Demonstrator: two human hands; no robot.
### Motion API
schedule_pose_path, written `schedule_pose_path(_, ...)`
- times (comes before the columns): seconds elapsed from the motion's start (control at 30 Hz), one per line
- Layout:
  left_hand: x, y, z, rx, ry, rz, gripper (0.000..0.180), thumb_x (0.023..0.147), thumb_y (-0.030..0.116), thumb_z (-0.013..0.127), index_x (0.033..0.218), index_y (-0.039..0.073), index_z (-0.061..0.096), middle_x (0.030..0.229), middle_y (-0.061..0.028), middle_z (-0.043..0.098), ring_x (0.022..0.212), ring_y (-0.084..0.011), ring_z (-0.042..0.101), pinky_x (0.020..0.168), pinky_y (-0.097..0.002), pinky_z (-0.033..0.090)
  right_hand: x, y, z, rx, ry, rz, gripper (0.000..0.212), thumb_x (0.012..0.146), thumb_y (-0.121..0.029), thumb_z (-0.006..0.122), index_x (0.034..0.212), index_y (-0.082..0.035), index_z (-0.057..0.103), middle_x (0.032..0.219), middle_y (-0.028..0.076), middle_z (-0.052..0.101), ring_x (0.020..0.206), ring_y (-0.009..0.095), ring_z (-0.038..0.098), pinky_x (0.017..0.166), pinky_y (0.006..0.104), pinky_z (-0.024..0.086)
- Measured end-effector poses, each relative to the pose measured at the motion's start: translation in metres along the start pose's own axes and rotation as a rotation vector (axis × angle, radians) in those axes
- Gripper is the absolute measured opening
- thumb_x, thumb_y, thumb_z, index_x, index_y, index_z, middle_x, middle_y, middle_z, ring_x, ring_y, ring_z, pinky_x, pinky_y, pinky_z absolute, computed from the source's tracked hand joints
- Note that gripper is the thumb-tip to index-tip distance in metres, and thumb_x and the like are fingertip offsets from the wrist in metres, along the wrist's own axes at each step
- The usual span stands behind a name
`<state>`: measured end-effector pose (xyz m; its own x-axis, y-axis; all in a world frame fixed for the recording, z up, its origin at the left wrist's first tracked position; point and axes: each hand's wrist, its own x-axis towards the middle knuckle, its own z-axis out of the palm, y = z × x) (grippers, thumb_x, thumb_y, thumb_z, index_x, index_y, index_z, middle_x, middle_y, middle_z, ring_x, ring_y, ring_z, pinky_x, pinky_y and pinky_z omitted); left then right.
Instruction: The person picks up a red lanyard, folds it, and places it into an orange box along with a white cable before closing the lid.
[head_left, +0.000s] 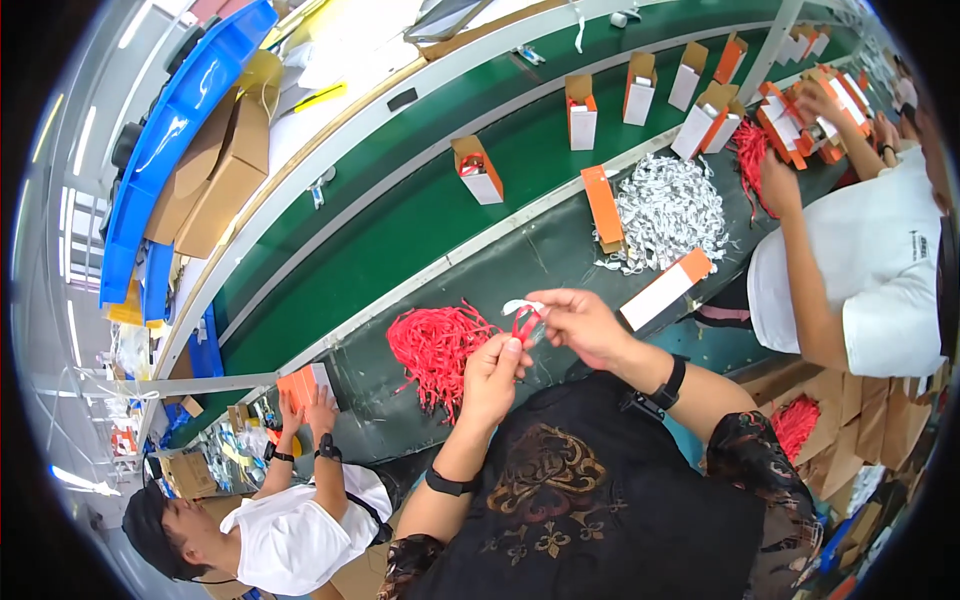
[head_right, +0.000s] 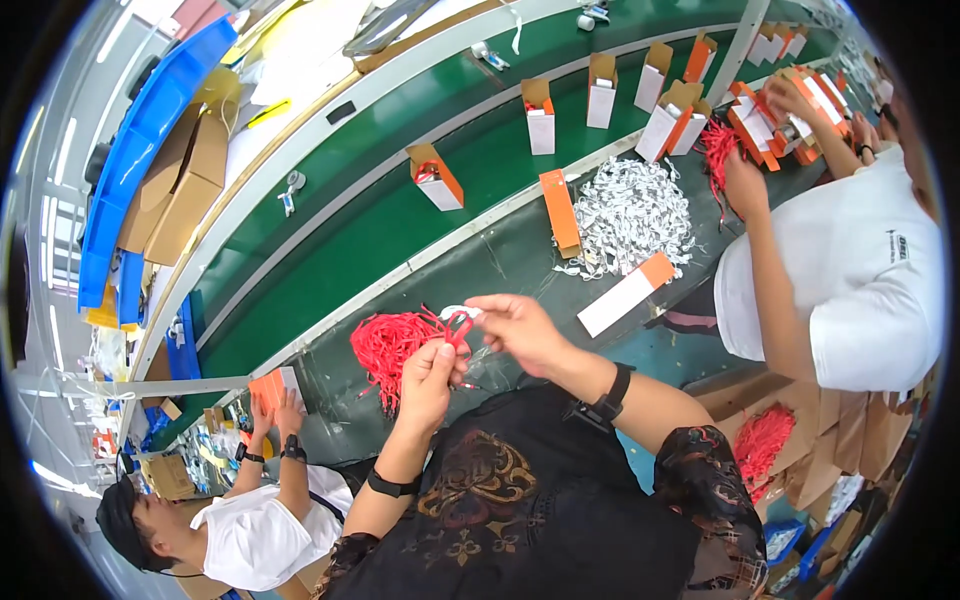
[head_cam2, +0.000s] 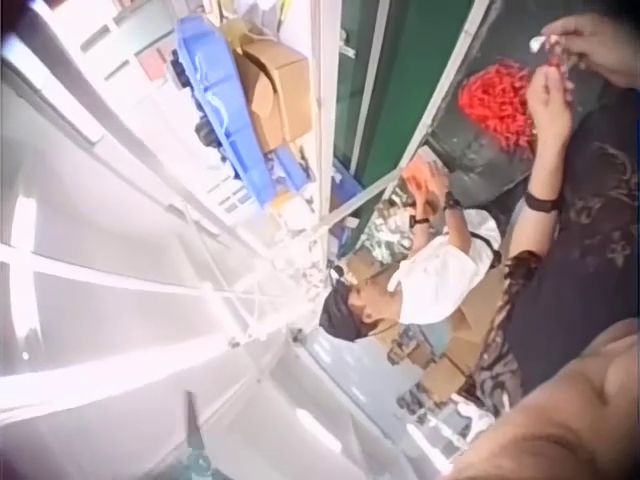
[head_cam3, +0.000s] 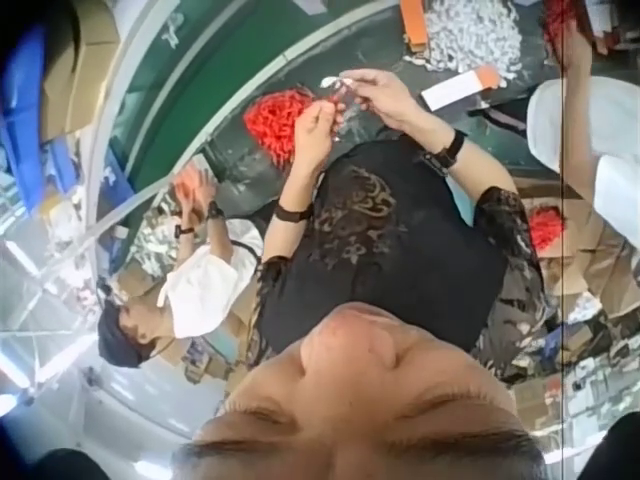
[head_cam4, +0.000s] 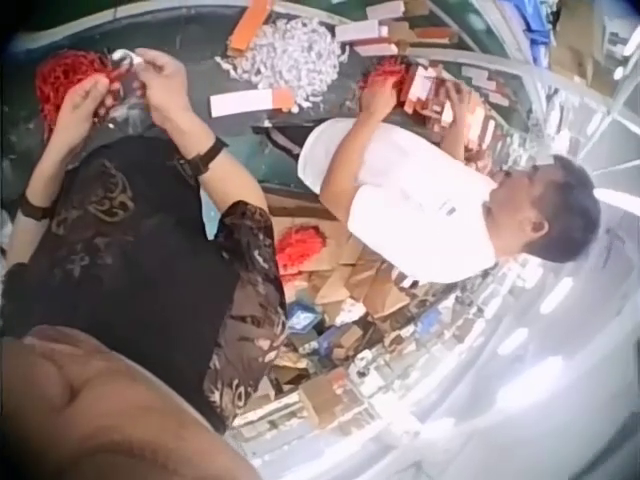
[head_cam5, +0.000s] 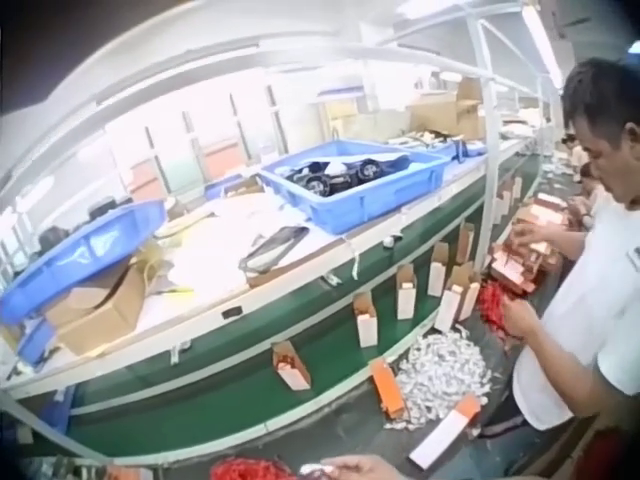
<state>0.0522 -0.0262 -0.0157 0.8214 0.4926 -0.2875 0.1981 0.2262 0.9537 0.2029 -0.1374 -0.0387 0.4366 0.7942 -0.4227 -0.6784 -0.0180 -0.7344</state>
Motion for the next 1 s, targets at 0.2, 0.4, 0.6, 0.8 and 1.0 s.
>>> schedule_pose_path(0.2, 0.000, 0.003, 0.002, -0.029, 0.075, -0.001, 0.025, 0.103, 0.023, 0.053, 0.097, 0.004, 0.068, 0.075, 0.0022, 0.059, 0.063, -0.0049, 0.048, 0.058, -0.0204, 0.040, -0.020, -0.011, 0.025, -0.070, -0.178, -0.065, 0.024, 0.095, -0.012, 0.062, 0.117, -0.002, 0.063, 0.092, 0.001, 0.067, 0.070, 0.005, 0.057, 0.062, 0.0190, 0.046)
schedule_pose_path(0.4, -0.008, 0.000, -0.007, 0.162, -0.016, -0.033, 0.027, 0.103, 0.024, 0.053, 0.099, 0.002, 0.068, 0.074, 0.0021, 0.059, 0.064, -0.0061, 0.050, 0.060, -0.0213, 0.041, -0.018, -0.003, 0.026, -0.109, -0.125, -0.071, 0.014, 0.096, -0.015, 0.064, 0.103, -0.003, 0.064, 0.086, 0.000, 0.064, 0.069, 0.005, 0.056, 0.060, 0.0194, 0.046)
schedule_pose_path(0.6, -0.022, 0.004, -0.016, 0.037, -0.171, -0.031, 0.024, 0.102, 0.023, 0.053, 0.107, 0.003, 0.066, 0.078, 0.0017, 0.060, 0.064, -0.0057, 0.050, 0.059, -0.0211, 0.041, -0.019, -0.004, 0.019, 0.170, -0.207, 0.008, 0.011, 0.096, -0.014, 0.064, 0.100, -0.004, 0.063, 0.085, 0.000, 0.065, 0.065, 0.005, 0.056, 0.059, 0.0195, 0.046)
schedule_pose_path(0.8, -0.027, 0.010, -0.037, -0.010, -0.144, -0.067, 0.020, 0.102, 0.019, 0.054, 0.110, 0.004, 0.064, 0.080, 0.0011, 0.061, 0.064, -0.0042, 0.050, 0.057, -0.0192, 0.041, -0.032, -0.029, 0.022, -0.433, -0.580, -0.029, 0.005, 0.091, -0.006, 0.068, 0.089, -0.006, 0.064, 0.081, 0.003, 0.067, 0.071, 0.011, 0.064, 0.063, 0.0242, 0.051)
schedule_pose_path(1.0, -0.038, 0.012, -0.008, -0.108, 0.016, 0.073, 0.016, 0.098, 0.012, 0.061, 0.111, 0.003, 0.059, 0.092, -0.0064, 0.069, 0.080, -0.0096, 0.063, 0.069, -0.0241, 0.052, -0.028, -0.017, 0.049, -1.121, 0.044, -0.873, 0.010, 0.087, -0.009, 0.072, 0.087, -0.002, 0.065, 0.080, 0.002, 0.068, 0.069, 0.008, 0.064, 0.063, 0.0275, 0.052)
